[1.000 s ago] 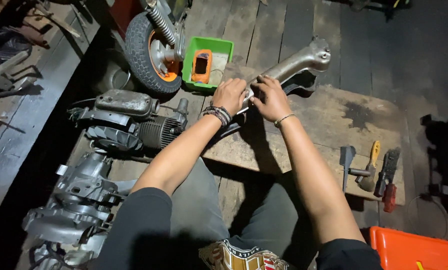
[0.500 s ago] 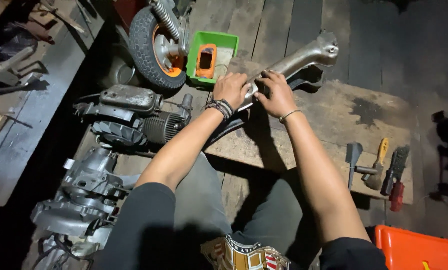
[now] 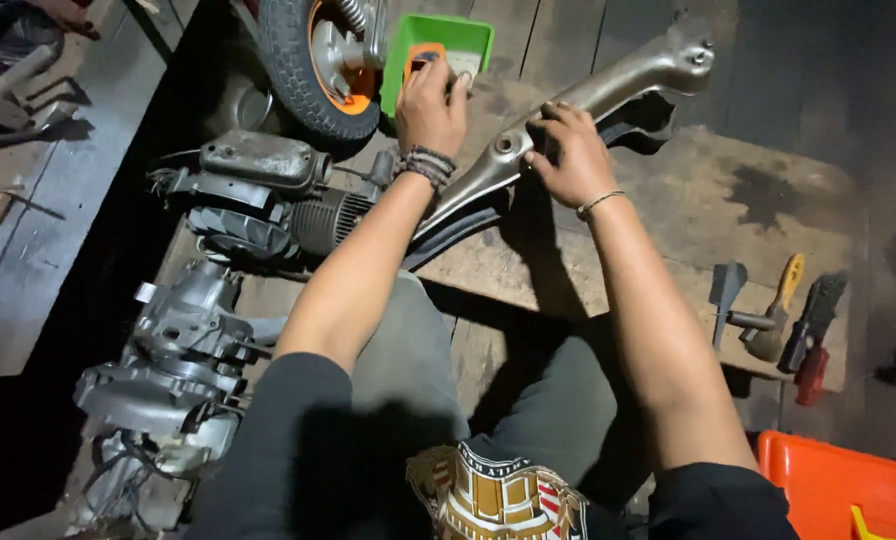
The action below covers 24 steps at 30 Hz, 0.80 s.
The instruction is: The person scrubs a long, curved metal part with a small abrasive pad, focusing on the surface and edges. They rotate the part to access different areas and continue scrubbing until the end of the clip.
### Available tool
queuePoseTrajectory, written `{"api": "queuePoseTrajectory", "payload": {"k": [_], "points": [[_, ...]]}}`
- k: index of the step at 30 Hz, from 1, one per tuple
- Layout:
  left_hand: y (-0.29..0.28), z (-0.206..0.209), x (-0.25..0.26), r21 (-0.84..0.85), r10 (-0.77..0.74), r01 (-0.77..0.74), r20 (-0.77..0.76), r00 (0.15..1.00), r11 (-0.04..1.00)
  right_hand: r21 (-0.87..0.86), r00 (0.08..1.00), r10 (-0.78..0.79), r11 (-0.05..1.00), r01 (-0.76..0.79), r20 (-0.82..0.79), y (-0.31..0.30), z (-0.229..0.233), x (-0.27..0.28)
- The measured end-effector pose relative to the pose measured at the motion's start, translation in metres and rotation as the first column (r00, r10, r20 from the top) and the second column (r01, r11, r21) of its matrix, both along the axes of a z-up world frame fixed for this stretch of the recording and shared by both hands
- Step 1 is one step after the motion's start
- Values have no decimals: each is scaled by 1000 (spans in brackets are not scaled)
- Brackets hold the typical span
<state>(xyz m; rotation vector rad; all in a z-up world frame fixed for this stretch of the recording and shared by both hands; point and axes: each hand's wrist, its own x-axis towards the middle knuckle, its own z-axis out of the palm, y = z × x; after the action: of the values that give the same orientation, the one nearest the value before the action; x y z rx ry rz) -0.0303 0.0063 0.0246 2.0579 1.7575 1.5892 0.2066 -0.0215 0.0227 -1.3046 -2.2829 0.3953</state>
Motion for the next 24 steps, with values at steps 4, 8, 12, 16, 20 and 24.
{"api": "queuePoseTrajectory", "payload": {"k": [4,8,12,16,20,24], "points": [[0,-8,-13,-50,-42,44,56,998,998,-4,1000,11,1000,-11,8,2,-3,2],[-2,-10,-13,-201,-80,112,160,984,973,-29,999,-18,999,19,26,-1,3,0],[-7,-4,-8,-300,-55,166,348,936,939,-55,999,-33,998,35,28,-4,9,-3],[-4,-12,-2,-335,-63,219,418,906,916,-20,1000,-13,1000,13,24,-2,4,-2],[-6,-11,5,-317,-129,309,481,867,897,-6,999,-33,999,33,-3,-6,8,-5],[-3,-20,9,-246,-196,341,470,860,907,70,998,-41,997,44,-39,-9,9,-8]]}}
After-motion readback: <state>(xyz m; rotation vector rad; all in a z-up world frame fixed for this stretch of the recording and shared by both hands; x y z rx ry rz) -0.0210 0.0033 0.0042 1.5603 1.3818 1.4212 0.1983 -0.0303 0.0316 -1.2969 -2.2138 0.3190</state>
